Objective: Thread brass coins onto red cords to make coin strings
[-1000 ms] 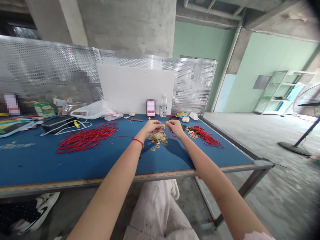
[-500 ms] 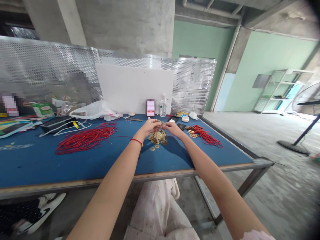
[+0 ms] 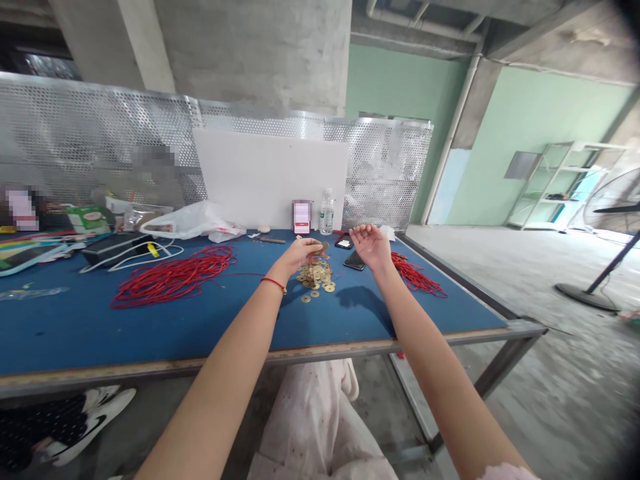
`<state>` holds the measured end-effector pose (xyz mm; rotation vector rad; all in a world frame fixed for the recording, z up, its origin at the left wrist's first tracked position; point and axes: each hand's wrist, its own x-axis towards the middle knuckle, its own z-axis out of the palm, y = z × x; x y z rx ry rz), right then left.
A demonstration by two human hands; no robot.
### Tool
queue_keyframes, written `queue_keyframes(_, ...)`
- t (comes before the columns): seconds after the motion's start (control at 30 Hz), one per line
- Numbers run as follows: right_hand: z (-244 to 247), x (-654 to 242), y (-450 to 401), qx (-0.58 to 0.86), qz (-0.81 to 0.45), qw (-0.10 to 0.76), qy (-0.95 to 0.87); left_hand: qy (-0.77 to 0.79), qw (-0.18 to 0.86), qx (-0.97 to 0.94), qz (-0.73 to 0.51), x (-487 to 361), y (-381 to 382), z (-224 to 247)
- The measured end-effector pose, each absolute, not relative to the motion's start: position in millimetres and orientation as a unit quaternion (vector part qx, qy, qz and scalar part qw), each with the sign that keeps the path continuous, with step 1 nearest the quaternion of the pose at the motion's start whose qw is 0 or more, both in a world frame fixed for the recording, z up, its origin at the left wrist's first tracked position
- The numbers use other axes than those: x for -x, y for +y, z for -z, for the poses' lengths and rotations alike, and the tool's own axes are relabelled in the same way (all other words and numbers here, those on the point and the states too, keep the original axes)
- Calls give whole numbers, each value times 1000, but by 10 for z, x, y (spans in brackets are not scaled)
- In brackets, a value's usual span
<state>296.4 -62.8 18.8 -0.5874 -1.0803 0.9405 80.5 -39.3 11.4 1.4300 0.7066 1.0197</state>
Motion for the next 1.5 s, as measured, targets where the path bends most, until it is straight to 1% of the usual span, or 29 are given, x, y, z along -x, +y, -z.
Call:
queue_keyframes(0.07,-185,-2976,-618,271,-429,722,-470,304,589,-609,-435,-804,-394,-119)
queue_keyframes(0.2,-152,-2920,-594,323,-444,695,-464,288,600,-602,-442,-800,-364,-108)
queue_keyframes(0.5,-82,-2751,-653,358,-375,632,-576,259,618,-585,-456,-810,-303,-72)
queue_keyframes(0.7,1,-2677,-577,368,-338,560,-661,254,621,-589,-451,-816,-341,-88)
queue_keyframes(1.1,40,-2672,-561,353,-256,538,-722,262,637,-580,-435,-828,-376,-107)
queue_keyframes(1.27,24,-2651,-607,364,-268,539,-711,269,640,-583,-422,-841,-375,-95)
queue_keyframes(1.4,32,-2636,-622,378,-315,521,-698,288,624,-584,-433,-858,-359,-83)
queue_keyframes(1.5,36,-2624,-615,374,-345,523,-684,289,610,-591,-443,-871,-349,-76)
